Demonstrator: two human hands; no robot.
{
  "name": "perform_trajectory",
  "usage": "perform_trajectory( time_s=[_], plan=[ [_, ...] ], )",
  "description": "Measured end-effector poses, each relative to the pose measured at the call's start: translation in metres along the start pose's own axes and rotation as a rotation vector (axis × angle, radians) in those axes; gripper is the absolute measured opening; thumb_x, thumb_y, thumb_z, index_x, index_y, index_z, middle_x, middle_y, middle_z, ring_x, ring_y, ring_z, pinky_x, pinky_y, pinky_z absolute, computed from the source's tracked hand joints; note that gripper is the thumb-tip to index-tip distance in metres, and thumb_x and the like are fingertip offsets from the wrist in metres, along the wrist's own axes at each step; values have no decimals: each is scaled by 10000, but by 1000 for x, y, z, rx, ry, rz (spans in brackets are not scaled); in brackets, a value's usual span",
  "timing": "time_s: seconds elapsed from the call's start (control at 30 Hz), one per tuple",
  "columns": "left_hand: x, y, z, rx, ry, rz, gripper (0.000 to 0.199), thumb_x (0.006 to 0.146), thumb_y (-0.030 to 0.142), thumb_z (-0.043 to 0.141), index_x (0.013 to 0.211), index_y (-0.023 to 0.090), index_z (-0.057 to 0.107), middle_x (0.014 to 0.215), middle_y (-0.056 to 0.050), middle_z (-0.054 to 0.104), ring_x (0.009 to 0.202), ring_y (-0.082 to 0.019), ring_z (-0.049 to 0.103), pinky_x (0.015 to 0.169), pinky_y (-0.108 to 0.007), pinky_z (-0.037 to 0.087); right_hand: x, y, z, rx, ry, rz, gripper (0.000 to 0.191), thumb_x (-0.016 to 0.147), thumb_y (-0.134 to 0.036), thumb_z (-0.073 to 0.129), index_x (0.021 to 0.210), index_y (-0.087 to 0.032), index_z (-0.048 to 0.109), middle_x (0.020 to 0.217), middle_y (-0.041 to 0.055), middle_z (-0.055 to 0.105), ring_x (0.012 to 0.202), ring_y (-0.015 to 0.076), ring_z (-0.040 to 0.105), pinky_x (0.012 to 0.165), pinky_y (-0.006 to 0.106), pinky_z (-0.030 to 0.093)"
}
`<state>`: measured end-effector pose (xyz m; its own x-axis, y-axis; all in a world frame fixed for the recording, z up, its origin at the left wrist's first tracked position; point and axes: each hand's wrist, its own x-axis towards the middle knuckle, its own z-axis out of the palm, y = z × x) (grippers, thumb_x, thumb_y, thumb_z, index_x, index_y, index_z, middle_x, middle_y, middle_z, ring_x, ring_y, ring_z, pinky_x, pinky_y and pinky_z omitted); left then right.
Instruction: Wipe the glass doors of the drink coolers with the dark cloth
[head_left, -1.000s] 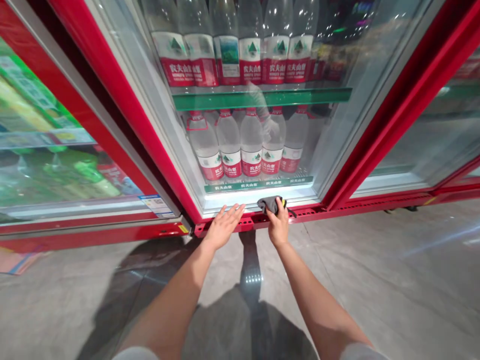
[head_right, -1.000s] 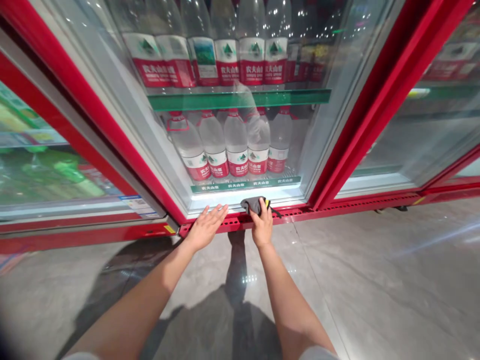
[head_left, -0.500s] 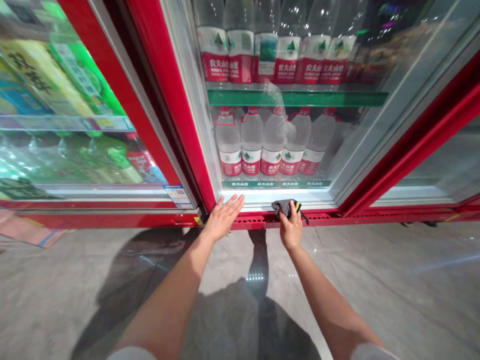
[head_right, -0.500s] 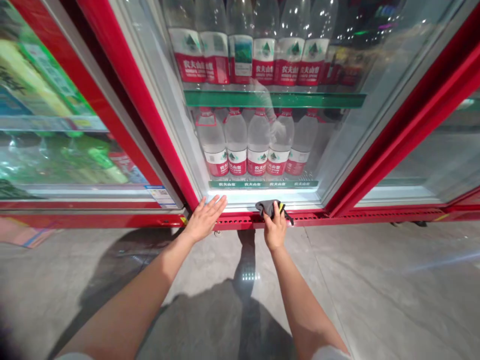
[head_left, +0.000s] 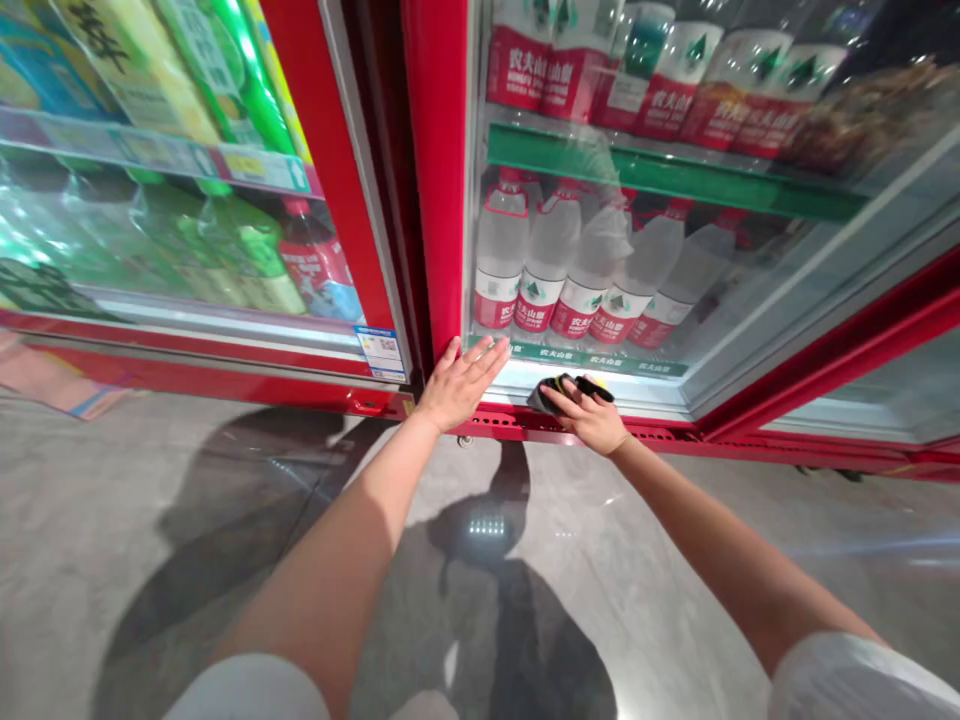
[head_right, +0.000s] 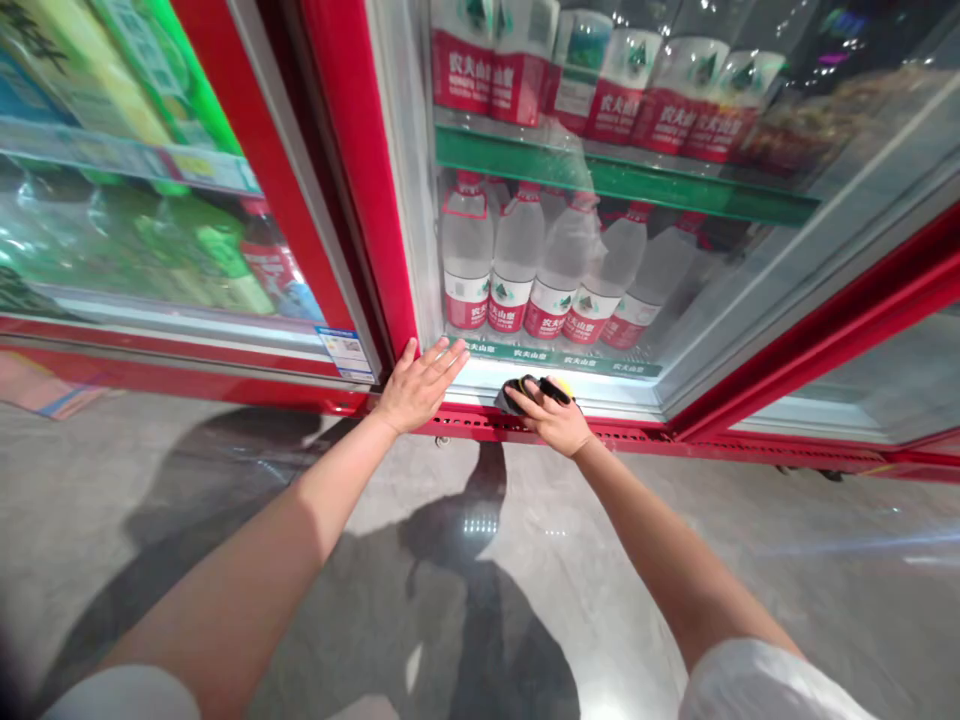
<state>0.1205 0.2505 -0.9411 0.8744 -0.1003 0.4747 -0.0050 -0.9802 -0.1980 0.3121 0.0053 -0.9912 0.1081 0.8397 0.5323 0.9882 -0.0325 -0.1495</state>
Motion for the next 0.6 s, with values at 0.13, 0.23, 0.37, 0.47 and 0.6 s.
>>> perform_trajectory(
  time_s=[0.13, 0.23, 0.37, 0.47, 0.6],
  plan=[
    [-16, -6, 6, 17, 24, -12, 748, 933, 66, 395, 1637, 204, 181, 1664, -90, 329, 1577, -202, 218, 1302, -533, 18, -1, -16, 33, -18, 44, -116, 405, 997, -178, 552, 1338, -371, 652, 1350, -44, 701, 1287, 187, 604, 1214, 486, 392],
    [-26, -8, 12, 29, 51, 11, 779, 915, 57, 420, 1637, 208, 171, 1648, -83, 366, 1562, -192, 265, 1306, -501, 89, 5, -18, 42, -188, 9, -160, 433, 1001, -178, 552, 1394, -349, 613, 1414, -36, 661, 1328, 195, 577, 1269, 511, 305],
    [-32, -12, 14, 32, 82, 11, 799, 919, 74, 440, 1641, 218, 132, 1632, -81, 395, 1550, -197, 298, 1303, -502, 135, -15, -4, 26, -467, 89, -239, 251, 1014, -253, 574, 1178, -348, 740, 1423, -52, 654, 1343, 207, 566, 1329, 522, 72],
    [-32, -13, 13, 29, 84, 7, 802, 916, 70, 438, 1641, 220, 132, 1625, -77, 408, 1547, -194, 307, 1302, -498, 156, -22, -10, 22, -508, 113, -223, 223, 1016, -255, 569, 1075, -318, 775, 1413, -29, 663, 1369, 224, 545, 1322, 514, -42],
    [-31, -9, 14, 29, 92, -17, 804, 907, 57, 437, 1640, 213, 146, 1629, -76, 403, 1554, -196, 286, 1305, -498, 155, 16, -36, 29, -524, 130, -269, 202, 1008, -248, 585, 1068, -307, 768, 1488, -44, 597, 1408, 213, 503, 1316, 521, -66]
  ],
)
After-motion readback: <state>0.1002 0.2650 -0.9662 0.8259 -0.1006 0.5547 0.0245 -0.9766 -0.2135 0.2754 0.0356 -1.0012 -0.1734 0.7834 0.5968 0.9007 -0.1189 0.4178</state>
